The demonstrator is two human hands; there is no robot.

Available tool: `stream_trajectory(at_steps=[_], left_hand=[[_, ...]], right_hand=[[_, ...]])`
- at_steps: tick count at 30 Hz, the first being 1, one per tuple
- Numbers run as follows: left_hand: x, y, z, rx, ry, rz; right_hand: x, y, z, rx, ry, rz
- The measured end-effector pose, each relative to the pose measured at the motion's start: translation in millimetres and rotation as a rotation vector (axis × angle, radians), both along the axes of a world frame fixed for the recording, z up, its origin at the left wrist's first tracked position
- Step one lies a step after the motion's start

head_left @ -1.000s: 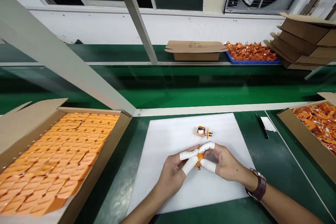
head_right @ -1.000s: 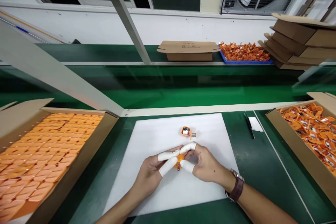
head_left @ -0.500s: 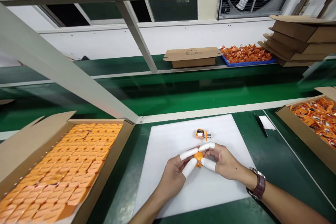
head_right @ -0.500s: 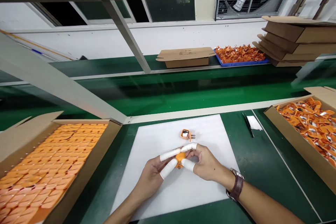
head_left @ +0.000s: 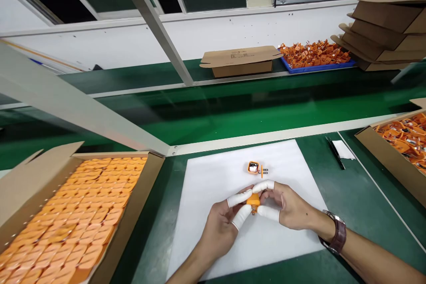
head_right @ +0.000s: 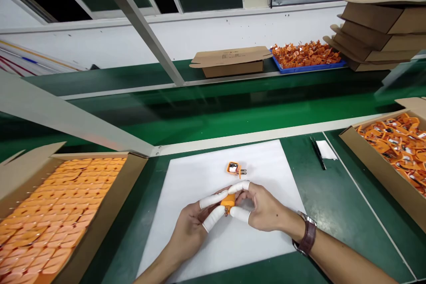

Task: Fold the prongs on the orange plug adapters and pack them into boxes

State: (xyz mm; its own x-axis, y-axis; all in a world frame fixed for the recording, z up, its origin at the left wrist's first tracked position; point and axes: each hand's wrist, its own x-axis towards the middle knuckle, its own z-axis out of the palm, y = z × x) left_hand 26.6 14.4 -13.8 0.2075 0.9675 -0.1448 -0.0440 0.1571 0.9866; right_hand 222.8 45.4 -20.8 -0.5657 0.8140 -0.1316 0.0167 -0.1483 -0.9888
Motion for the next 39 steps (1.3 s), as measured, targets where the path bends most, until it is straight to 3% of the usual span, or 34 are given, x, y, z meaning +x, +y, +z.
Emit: stream_trajectory(at_steps=[12,22,33,39], left_hand=[[-3,-1,-11.7,0.036,-0.028,0.028],[-12,1,-3.4,0.017,-0.033,0.056],[-6,-3,-4.4,-0.019,-0.081,0.011],[-4,-4,-8.9,-0.045,-0.112,0.059]], right_hand=[[-10,-2,-1.6,0.074,0.008,-0.093],[-4,3,-3.0,0.027,0.091,-0.084],[-5,1,0.4,-0.008,-0.017,-0.013],[-11,-2,-0.6,0.031,-0.025,-0.091]])
